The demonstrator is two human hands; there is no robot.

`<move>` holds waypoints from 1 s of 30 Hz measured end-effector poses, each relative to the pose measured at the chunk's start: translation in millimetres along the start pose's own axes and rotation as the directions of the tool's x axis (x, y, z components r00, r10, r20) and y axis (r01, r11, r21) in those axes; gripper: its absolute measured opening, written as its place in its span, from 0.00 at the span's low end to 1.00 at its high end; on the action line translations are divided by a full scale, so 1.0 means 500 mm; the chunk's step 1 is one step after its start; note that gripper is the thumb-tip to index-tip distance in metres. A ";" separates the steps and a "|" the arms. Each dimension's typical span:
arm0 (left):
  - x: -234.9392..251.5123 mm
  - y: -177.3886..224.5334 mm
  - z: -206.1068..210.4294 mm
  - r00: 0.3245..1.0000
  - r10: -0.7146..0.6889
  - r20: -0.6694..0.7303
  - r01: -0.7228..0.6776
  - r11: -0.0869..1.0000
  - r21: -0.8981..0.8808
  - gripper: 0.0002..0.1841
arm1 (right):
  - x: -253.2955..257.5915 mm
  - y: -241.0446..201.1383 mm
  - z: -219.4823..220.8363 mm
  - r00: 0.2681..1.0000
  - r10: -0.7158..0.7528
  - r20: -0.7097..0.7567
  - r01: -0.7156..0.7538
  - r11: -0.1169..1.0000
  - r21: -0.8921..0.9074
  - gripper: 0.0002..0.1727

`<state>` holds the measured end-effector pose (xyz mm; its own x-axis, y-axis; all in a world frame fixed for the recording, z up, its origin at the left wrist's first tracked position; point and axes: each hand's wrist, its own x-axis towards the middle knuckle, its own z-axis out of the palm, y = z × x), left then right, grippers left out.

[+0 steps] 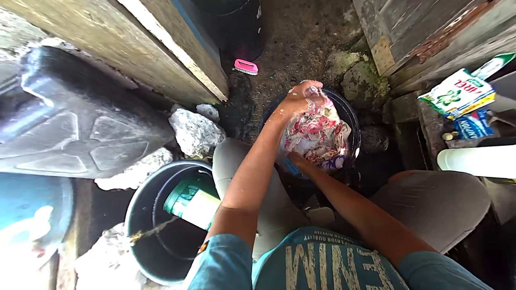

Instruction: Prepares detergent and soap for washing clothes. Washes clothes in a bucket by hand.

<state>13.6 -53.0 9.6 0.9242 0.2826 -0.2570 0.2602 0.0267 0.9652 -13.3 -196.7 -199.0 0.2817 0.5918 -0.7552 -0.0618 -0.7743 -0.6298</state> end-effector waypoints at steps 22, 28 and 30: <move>-0.047 0.095 0.078 0.617 0.669 -0.414 -0.568 0.743 0.354 0.07 | -0.096 -0.077 -0.210 0.634 -0.297 -0.714 0.571 0.802 0.174 0.41; -0.058 0.117 -0.032 0.464 0.711 -0.528 -0.612 0.688 0.390 0.05 | -0.218 -0.041 -0.375 0.720 -0.417 -0.554 0.616 0.752 0.235 0.13; -0.050 0.103 -0.050 0.555 0.577 -0.599 -0.660 0.744 0.106 0.07 | -0.237 -0.017 -0.409 0.615 -0.490 -0.618 0.789 0.396 0.470 0.08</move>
<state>-3.4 -34.7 66.8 0.4952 0.7468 0.4440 -0.3869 -0.2681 0.8823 149.7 -305.9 -66.8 0.7951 0.6049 -0.0433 -0.2524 0.2652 -0.9306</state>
